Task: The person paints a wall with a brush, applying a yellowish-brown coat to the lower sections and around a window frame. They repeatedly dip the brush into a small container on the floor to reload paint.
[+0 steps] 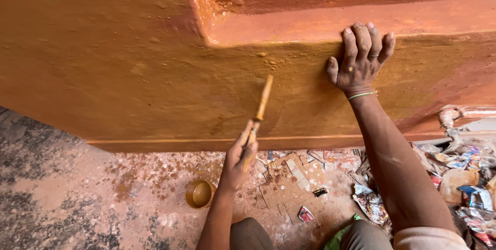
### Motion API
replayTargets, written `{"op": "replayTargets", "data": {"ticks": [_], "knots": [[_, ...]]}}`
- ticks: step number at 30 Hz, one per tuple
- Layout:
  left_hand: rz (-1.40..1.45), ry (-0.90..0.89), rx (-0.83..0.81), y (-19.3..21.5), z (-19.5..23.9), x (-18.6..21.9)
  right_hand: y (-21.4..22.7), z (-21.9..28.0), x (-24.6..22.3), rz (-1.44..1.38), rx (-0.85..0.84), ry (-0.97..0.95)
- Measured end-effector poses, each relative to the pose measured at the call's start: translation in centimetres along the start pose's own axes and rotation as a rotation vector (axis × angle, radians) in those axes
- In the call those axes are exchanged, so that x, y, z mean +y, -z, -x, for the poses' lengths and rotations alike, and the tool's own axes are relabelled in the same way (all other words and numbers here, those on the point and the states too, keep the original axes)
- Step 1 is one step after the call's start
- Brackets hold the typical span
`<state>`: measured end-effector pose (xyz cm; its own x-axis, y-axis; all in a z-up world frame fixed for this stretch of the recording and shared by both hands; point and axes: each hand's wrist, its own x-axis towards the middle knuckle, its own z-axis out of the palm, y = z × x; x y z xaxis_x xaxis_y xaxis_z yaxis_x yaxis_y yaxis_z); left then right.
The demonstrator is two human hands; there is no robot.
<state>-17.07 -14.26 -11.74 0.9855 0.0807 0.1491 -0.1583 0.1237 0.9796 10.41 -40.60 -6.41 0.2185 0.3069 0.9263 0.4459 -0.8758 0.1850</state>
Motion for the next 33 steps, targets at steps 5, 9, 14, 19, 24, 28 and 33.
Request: {"op": "replayTargets", "data": {"ticks": [5,9,14,19,24,28,33], "knots": [[0.205,-0.060,0.257,2.3,-0.4,2.4,-0.4,-0.2,-0.1,0.012,0.016,0.004],[0.208,-0.137,0.768,5.6,0.1,3.4,-0.1,0.1,0.0,0.007,0.011,0.003],[0.229,-0.085,0.954,8.4,0.0,2.3,-0.2,0.0,-0.1,0.019,0.009,0.000],[0.046,-0.080,0.616,1.5,-2.3,-5.0,0.0,0.0,0.0,-0.003,0.013,0.003],[-0.047,0.109,0.056,-7.1,-0.5,-10.2,0.0,-0.2,0.0,0.008,0.002,0.003],[0.024,0.060,-0.012,-7.3,-0.8,-9.8,-0.1,-0.4,-0.1,0.017,0.022,0.004],[0.303,0.008,0.405,-1.3,0.1,-7.2,-0.3,-0.2,0.1,0.017,0.009,-0.002]]}}
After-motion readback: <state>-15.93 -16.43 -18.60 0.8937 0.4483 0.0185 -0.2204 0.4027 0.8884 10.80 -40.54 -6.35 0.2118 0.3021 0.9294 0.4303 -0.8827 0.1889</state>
